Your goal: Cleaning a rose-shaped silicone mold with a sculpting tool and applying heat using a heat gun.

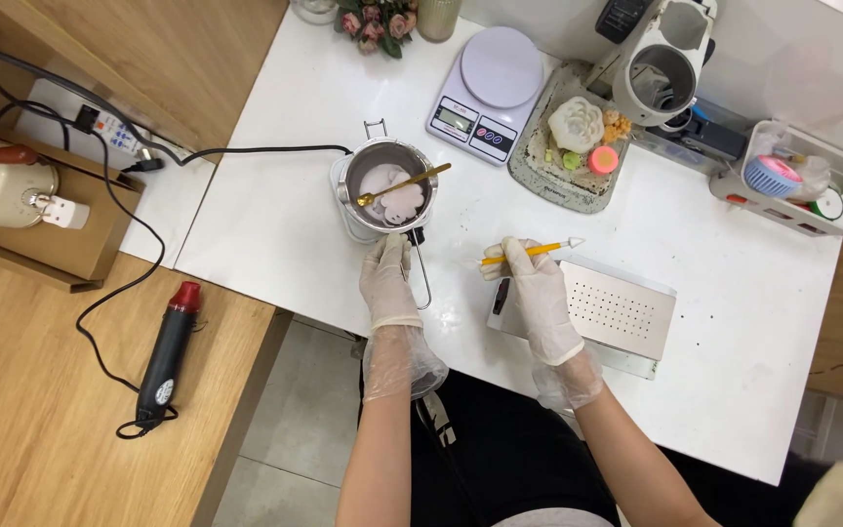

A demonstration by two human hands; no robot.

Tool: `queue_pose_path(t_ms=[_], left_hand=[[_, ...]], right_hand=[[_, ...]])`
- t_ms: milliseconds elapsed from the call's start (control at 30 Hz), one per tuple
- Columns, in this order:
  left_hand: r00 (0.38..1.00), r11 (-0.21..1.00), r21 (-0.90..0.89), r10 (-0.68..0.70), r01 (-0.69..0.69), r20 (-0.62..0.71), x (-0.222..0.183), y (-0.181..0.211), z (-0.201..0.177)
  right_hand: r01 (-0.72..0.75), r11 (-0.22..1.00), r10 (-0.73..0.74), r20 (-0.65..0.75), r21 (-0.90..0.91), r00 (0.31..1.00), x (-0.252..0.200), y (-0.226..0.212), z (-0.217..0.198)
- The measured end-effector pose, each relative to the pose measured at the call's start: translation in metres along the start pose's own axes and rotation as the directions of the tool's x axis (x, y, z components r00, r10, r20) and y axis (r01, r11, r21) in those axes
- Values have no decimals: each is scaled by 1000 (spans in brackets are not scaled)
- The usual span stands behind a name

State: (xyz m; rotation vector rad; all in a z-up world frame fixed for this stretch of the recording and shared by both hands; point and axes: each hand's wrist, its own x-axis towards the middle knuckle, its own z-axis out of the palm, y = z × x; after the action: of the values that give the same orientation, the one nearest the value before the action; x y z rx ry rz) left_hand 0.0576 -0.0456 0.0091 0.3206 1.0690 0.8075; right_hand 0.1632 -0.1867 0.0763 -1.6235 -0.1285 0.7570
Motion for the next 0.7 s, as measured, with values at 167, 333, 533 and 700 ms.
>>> queue_pose_path(t_ms=[167,333,533,700], left_hand=[[999,999,-9,31,-31,38,7,-7,-4],[1000,1000,10,6,-6,25,3,3,-1],[1000,1000,-1,-20,20,-2,-12,14,-3],[1000,990,-138,21,-24,-24,11,8,-28]], right_hand=[[12,1000,-12,-31,-6,999,-4,-6,-12],[75,994,-71,-54,73,996,-7,-11,-26],[153,979,-143,-79,138,987,-13,-16,-41],[144,976,-137,-54,163,989,-14,-15,-43]])
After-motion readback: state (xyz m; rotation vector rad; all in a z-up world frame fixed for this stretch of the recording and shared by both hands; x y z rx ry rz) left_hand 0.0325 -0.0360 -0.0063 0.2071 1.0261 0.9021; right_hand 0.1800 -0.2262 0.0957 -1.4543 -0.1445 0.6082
